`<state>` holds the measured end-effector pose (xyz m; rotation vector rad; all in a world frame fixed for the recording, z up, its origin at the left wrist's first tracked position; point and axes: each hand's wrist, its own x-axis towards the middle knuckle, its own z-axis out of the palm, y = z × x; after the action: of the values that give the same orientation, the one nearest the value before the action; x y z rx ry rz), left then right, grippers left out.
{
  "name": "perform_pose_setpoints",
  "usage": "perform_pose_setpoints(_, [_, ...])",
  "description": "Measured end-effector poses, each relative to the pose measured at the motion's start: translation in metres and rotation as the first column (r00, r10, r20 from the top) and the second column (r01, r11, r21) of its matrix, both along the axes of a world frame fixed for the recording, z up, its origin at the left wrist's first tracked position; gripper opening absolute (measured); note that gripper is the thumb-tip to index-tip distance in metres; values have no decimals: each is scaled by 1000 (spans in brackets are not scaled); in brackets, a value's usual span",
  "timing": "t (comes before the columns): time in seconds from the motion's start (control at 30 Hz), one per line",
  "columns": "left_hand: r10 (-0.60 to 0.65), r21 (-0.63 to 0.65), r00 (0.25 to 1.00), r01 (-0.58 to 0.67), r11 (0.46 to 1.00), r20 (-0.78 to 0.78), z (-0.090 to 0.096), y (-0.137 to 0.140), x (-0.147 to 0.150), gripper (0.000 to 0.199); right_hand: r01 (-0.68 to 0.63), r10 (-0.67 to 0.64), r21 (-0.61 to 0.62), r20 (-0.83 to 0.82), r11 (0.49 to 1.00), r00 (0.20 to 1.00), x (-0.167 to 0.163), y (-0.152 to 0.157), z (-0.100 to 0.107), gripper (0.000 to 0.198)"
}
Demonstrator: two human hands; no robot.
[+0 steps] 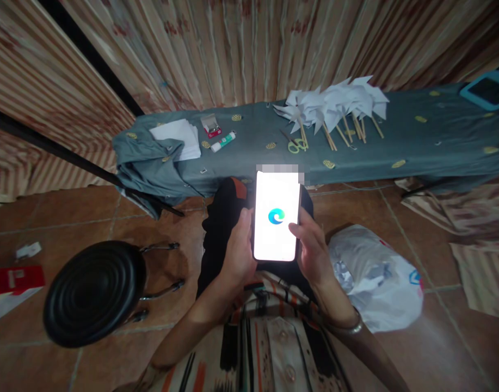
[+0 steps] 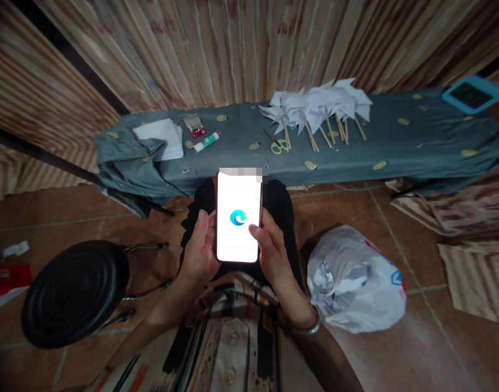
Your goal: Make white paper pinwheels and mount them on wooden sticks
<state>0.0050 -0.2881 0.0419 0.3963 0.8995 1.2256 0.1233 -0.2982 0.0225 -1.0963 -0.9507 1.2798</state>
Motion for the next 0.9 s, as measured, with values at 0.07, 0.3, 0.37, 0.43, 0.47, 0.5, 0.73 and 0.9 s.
perform_pose_setpoints(0.07, [-8,6,1000,8,1000,-3,0,0,0,48,9,-9,2,7,1000,1000,0,0,-1,29])
perform_pose_setpoints(0.3, [-23,11,1000,23,1000,8,-3,0,0,49,5,-5,11,-11,1000,1000,0,-1,-2,28])
perform_pose_setpoints(0.37, [-28,11,1000,27,1000,4,-4,0,0,49,13,-13,6,-3,1000,1000,0,-1,-2,28])
perform_pose_setpoints(0.43, [-29,11,1000,29,1000,-4,-3,0,0,49,24,-24,8,13,1000,1000,0,0,-1,28])
perform_pose_setpoints(0.47, [-28,9,1000,29,1000,-8,-3,0,-1,49,30,-30,12,20,999,999,0,0,0,29])
perform_pose_setpoints(0.5, [-26,8,1000,26,1000,-11,-3,0,-1,48,31,-31,13,23,999,999,0,0,0,29])
perform_pose_setpoints(0.73, [-11,26,1000,12,1000,-21,0,-1,0,46,14,-14,7,47,1000,999,2,0,-3,30])
perform_pose_setpoints(0.9, [-34,36,999,35,999,-25,0,-1,0,48,2,-1,-4,21,1000,1000,2,0,-5,32])
